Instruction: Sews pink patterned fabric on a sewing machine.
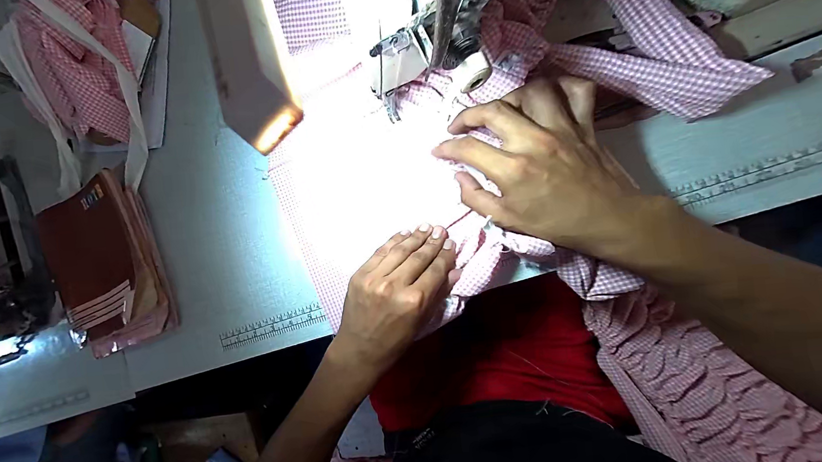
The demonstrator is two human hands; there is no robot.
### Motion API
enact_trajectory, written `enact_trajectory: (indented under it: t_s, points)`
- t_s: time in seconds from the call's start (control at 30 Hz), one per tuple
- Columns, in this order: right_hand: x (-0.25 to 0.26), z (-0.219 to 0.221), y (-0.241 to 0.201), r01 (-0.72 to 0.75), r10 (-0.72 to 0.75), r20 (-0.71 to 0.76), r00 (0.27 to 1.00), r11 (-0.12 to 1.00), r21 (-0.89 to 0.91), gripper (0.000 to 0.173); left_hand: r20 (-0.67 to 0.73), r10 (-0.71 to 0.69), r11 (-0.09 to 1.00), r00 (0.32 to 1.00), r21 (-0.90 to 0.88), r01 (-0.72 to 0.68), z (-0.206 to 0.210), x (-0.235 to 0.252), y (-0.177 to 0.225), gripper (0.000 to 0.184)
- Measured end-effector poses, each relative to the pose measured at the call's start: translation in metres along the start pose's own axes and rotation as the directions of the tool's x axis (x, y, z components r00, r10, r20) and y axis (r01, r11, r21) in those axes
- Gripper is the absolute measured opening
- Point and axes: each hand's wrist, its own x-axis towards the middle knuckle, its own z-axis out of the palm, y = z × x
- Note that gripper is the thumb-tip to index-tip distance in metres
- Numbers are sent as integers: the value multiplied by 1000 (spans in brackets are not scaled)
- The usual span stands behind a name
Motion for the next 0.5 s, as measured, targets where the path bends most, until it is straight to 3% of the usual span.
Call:
enact_trajectory:
  t_s: [0.13, 0.27, 0.43, 0.5]
  points:
    - [1, 3, 0, 35, -35, -23, 999, 999, -16, 26, -1, 0, 1000, 1000, -29, 0, -2, 4, 0, 21]
    - [2, -1, -1, -40, 40, 13, 999, 999, -21, 44, 3, -6, 999, 1000, -40, 6, -2, 5, 0, 22]
    - [3, 5, 2, 50, -50, -20, 999, 999, 21, 27, -23, -1, 1000, 1000, -23, 0, -1, 6, -3, 22]
    - [6, 2, 4, 26, -26, -6, 1000, 1000, -11, 30, -39, 7, 1000, 999, -14, -8, -1, 6, -6, 22]
